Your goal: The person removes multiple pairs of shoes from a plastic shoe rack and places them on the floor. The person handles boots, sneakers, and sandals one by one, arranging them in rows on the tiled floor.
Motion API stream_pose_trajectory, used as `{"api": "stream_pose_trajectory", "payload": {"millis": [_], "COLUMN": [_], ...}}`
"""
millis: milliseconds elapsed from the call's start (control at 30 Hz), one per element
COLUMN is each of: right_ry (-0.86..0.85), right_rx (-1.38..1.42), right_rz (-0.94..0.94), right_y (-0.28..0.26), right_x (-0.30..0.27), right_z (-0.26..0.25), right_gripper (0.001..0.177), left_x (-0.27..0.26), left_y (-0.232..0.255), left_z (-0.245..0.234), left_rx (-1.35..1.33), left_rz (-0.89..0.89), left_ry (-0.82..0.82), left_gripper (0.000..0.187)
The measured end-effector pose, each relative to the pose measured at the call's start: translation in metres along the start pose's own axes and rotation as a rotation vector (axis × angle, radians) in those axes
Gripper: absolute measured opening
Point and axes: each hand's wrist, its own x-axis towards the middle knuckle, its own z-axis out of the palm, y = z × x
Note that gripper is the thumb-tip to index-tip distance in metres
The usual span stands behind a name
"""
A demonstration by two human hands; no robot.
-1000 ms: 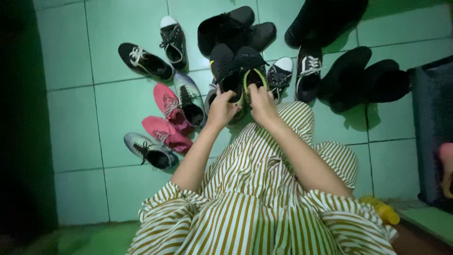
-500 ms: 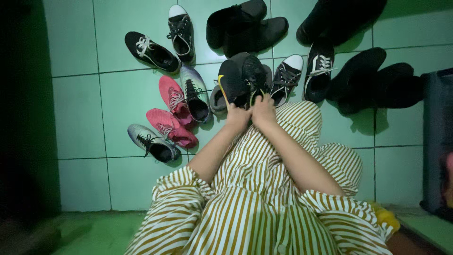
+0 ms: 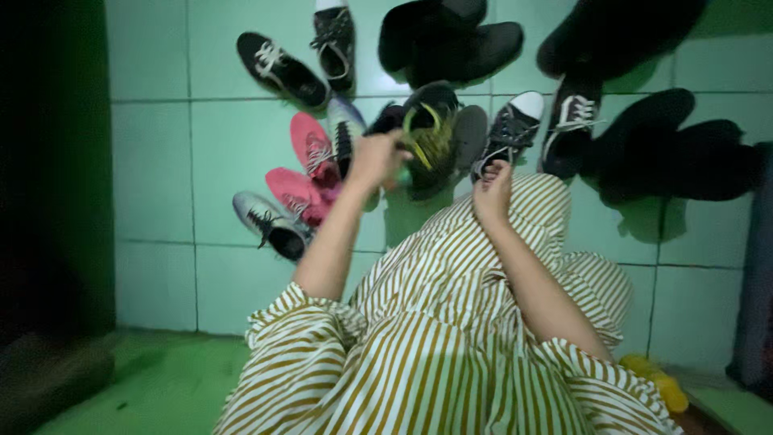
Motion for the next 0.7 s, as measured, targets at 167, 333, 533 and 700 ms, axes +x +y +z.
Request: {"api": "stream_pose_trajectory", "payload": {"millis": [167,333,533,700], "right_ry": [-0.061,-0.092,-0.067,-0.045], "right_rx": [-0.002,-0.031,-0.065,0.001], "right_rz": [0.032,0.007,0.01,0.003], "right_y": [0.0,-0.003,-0.004,0.004], "right_x": [-0.001,-0.002,-0.005,-0.005], "right_z": [0.002,-0.001,-0.007,-0.003], "right_gripper": [0.052,0.053,0.053,0.054], "left_x": [-0.052,-0.069,-0.059,-0.058], "left_y": [-0.073,-0.174,-0.305,-0.339], "left_z": [-0.103,-0.105,-0.044,-0.001], "left_rx": [-0.353,0.129,0.258,0.174], "left_rz": [-0.433,-0.289,-0.519,-0.736], "left_ry": [0.055,0.459,0.55,0.537], "left_gripper": [0.037,0.036,0.026,0.032]}}
